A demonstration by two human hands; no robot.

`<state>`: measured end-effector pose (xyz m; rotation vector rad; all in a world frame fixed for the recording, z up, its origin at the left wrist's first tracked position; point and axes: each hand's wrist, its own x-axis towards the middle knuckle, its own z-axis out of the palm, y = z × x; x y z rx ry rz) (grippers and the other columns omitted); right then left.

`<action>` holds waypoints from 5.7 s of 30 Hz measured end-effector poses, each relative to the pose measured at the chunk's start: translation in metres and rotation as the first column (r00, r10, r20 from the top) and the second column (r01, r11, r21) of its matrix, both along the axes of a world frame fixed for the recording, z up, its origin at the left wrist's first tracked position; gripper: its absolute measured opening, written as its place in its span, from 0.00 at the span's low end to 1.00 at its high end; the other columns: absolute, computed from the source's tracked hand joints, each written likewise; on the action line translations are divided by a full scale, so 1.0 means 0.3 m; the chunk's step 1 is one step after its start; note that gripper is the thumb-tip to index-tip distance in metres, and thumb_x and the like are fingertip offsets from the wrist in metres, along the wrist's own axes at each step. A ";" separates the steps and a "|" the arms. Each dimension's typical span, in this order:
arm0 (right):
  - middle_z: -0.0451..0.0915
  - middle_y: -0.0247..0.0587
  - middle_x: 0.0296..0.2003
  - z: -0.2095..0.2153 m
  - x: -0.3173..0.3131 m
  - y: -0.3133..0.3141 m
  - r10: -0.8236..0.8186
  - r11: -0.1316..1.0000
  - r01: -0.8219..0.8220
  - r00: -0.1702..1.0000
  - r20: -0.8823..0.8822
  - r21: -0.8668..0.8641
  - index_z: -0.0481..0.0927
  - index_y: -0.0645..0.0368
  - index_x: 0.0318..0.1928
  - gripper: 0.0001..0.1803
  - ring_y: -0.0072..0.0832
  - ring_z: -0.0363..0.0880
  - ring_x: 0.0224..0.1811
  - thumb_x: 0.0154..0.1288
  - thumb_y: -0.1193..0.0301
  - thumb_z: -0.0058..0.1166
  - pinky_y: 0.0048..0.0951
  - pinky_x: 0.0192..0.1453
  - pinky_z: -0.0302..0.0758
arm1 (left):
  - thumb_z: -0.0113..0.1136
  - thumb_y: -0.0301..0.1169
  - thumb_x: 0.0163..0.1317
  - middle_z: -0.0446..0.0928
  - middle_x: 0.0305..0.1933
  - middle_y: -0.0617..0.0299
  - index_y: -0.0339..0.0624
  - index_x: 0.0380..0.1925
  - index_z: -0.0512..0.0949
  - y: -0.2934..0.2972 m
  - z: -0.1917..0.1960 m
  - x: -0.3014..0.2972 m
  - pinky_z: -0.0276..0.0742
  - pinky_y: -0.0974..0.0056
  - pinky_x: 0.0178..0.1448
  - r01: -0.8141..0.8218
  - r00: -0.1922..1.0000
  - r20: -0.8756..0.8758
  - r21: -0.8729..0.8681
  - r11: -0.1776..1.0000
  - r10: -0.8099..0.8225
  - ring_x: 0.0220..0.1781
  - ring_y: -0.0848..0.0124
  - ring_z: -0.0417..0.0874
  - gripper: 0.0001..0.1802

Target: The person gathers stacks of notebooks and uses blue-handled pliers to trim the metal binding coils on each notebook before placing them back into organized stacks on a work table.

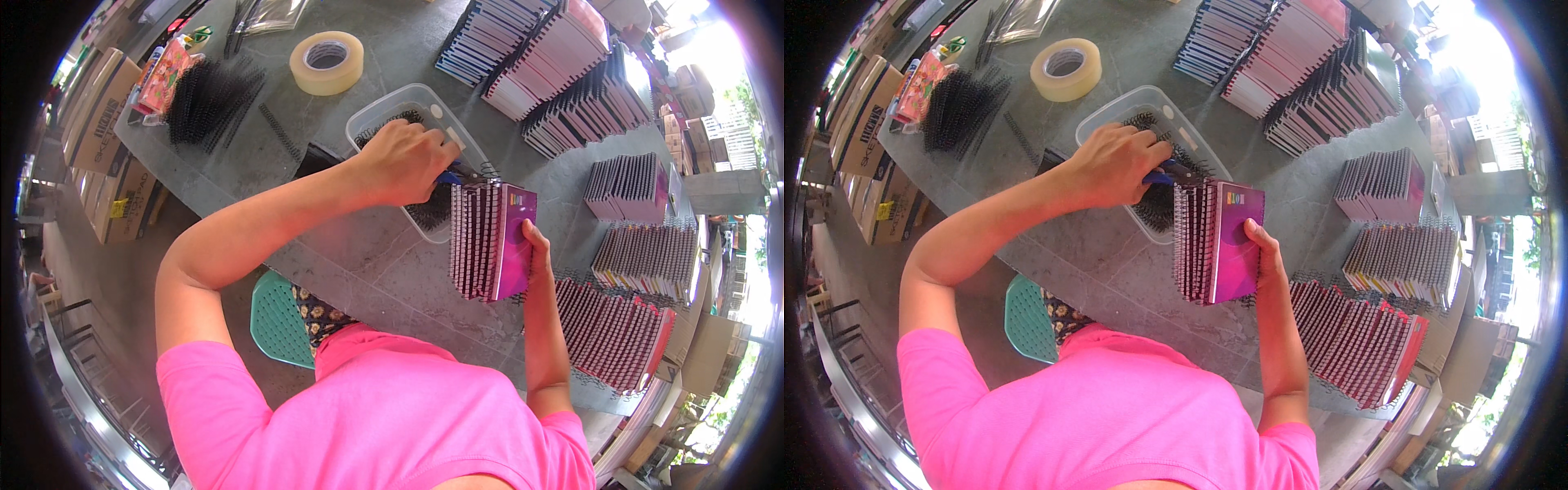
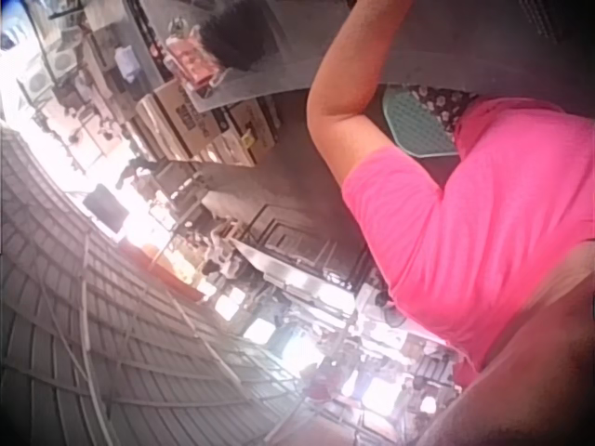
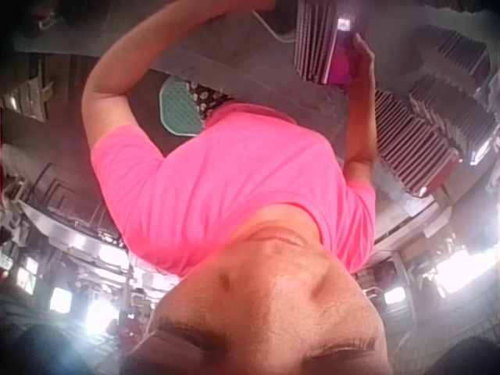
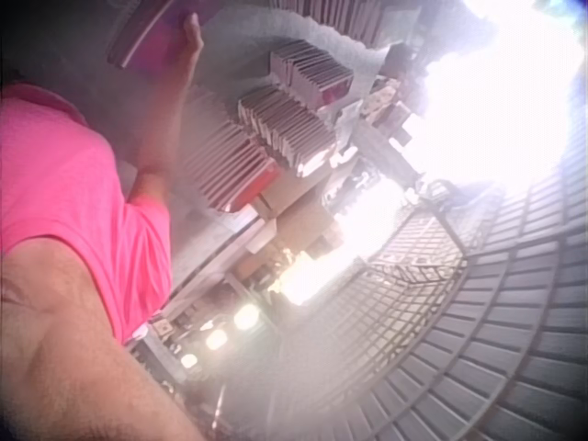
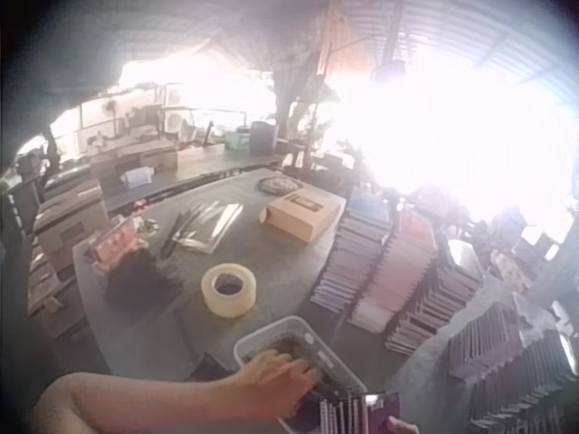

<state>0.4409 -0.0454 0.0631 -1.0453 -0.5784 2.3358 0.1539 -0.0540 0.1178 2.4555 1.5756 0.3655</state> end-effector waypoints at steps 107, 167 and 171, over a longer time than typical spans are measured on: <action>0.79 0.52 0.41 -0.089 0.012 -0.048 -0.136 0.917 0.294 0.865 -0.484 0.268 0.72 0.68 0.50 0.30 0.38 0.81 0.38 0.59 0.53 0.50 0.39 0.41 0.80 | 0.45 0.47 0.64 0.77 0.34 0.49 0.30 0.40 0.73 -0.094 0.108 0.060 0.78 0.59 0.40 0.564 0.518 0.519 -0.805 0.186 0.680 0.35 0.58 0.81 0.26; 0.78 0.51 0.44 -0.081 0.079 -0.100 -0.096 0.987 0.138 0.909 -0.405 0.077 0.70 0.68 0.52 0.31 0.37 0.80 0.41 0.55 0.55 0.54 0.37 0.46 0.78 | 0.43 0.49 0.63 0.76 0.33 0.41 0.28 0.38 0.73 -0.112 0.153 0.171 0.76 0.53 0.42 0.369 0.705 0.534 -0.838 0.401 0.467 0.35 0.51 0.80 0.28; 0.78 0.51 0.44 -0.067 0.072 -0.098 -0.084 0.984 0.141 0.906 -0.415 0.109 0.69 0.68 0.52 0.30 0.38 0.80 0.41 0.57 0.56 0.53 0.37 0.46 0.78 | 0.42 0.46 0.64 0.76 0.34 0.40 0.29 0.35 0.73 -0.166 0.107 0.217 0.70 0.50 0.45 0.003 0.967 0.242 -0.323 0.946 0.080 0.38 0.45 0.76 0.25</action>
